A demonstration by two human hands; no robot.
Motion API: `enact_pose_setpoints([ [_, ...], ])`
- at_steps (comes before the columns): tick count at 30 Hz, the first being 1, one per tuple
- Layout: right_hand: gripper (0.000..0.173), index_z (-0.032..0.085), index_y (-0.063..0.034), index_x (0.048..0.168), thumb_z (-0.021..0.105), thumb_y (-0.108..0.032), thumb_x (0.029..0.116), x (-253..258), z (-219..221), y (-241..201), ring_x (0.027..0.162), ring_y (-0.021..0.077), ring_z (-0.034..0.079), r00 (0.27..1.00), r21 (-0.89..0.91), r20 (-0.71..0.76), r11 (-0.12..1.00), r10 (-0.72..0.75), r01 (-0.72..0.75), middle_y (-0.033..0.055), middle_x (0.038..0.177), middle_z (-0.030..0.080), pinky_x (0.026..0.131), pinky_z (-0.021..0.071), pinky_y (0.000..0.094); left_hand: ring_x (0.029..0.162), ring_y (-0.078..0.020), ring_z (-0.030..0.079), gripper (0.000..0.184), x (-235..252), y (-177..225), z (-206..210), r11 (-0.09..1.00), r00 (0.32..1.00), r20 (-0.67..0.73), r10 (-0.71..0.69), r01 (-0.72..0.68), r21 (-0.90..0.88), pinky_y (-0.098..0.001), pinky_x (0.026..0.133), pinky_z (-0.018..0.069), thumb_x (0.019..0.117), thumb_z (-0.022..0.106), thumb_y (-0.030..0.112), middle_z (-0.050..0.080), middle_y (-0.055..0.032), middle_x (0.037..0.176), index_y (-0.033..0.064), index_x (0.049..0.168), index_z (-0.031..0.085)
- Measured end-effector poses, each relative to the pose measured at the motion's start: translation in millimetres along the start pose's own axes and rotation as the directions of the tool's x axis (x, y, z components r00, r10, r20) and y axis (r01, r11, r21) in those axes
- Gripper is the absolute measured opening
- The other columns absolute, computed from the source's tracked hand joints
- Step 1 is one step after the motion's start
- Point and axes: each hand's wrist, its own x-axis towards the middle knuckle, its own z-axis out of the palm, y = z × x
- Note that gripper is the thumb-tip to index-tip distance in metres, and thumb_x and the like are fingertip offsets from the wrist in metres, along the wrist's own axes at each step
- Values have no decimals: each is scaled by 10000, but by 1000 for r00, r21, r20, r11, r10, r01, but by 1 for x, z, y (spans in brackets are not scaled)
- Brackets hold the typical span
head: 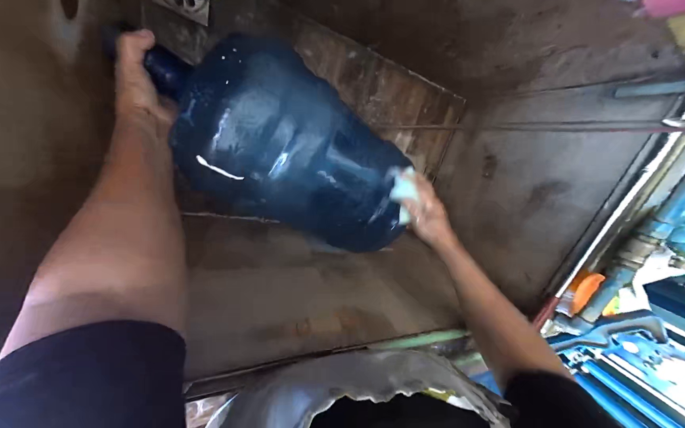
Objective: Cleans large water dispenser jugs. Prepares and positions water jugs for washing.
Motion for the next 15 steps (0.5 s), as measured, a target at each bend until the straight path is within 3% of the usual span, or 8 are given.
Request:
enact_pose_setpoints([
  [2,495,522,34,1436,482,-318,1091,65,-5,1,1314,351,566,960,53,-38,960,278,-276,267,1394,585,1121,426,528,901,-53,627,153,2,-13,-7,998,997,65,38,-34,-55,-263,792,552,1068,394,285,602,40,975,191,1146,488],
  [4,538,505,-44,1488,472,-402,1087,92,-2,5,1364,320,524,912,136,-20,905,409,-402,218,1446,566,1149,389,538,969,-73,634,196,-3,-21,-17,999,998,67,2,1,-44,-285,836,561,1068,401,302,612,27,1055,185,1207,476],
  [5,521,512,-57,1485,481,-388,1084,78,2,1,1348,296,541,929,149,-45,922,368,-358,197,1443,574,1137,413,520,996,-81,635,240,-6,-19,-22,999,999,48,-23,24,-23,-289,847,560,1075,397,329,614,20,1096,182,1249,471],
  [7,480,494,-73,1495,493,-316,1081,24,11,-7,1343,262,552,989,87,-99,991,109,-100,162,1494,535,1096,477,483,1016,-77,640,368,-3,-7,-27,998,998,-52,-47,49,34,-283,847,556,1087,384,422,628,11,1160,179,1343,485],
  [9,480,550,-32,1471,535,-204,1022,-21,17,-2,1468,352,424,987,-7,-81,991,-136,135,221,1605,398,1160,417,503,1047,-71,625,440,-1,6,-20,995,994,-99,-54,62,79,-275,870,540,1093,381,454,604,0,1220,169,1417,467],
  [11,453,597,-18,1427,564,-144,993,-31,9,5,1456,420,418,987,-33,-32,987,-161,160,275,1581,405,1160,405,534,923,-51,627,301,-6,10,-11,998,995,-94,-32,36,43,-248,787,547,1095,381,374,601,18,1072,168,1288,484],
  [13,418,561,25,1421,512,-147,1043,3,-6,7,1408,325,480,998,70,-42,997,44,-41,253,1563,420,1146,428,476,856,-46,615,199,-3,3,-5,999,997,-70,20,-22,-28,-238,754,544,1096,372,286,581,19,978,154,1195,482],
  [15,509,463,32,1472,424,-310,1097,55,-1,20,1342,255,527,921,322,-151,899,358,-297,208,1504,489,1122,439,435,876,-62,606,194,-5,-8,0,996,998,-57,41,-46,-78,-251,778,539,1092,369,251,566,0,989,134,1200,480],
])
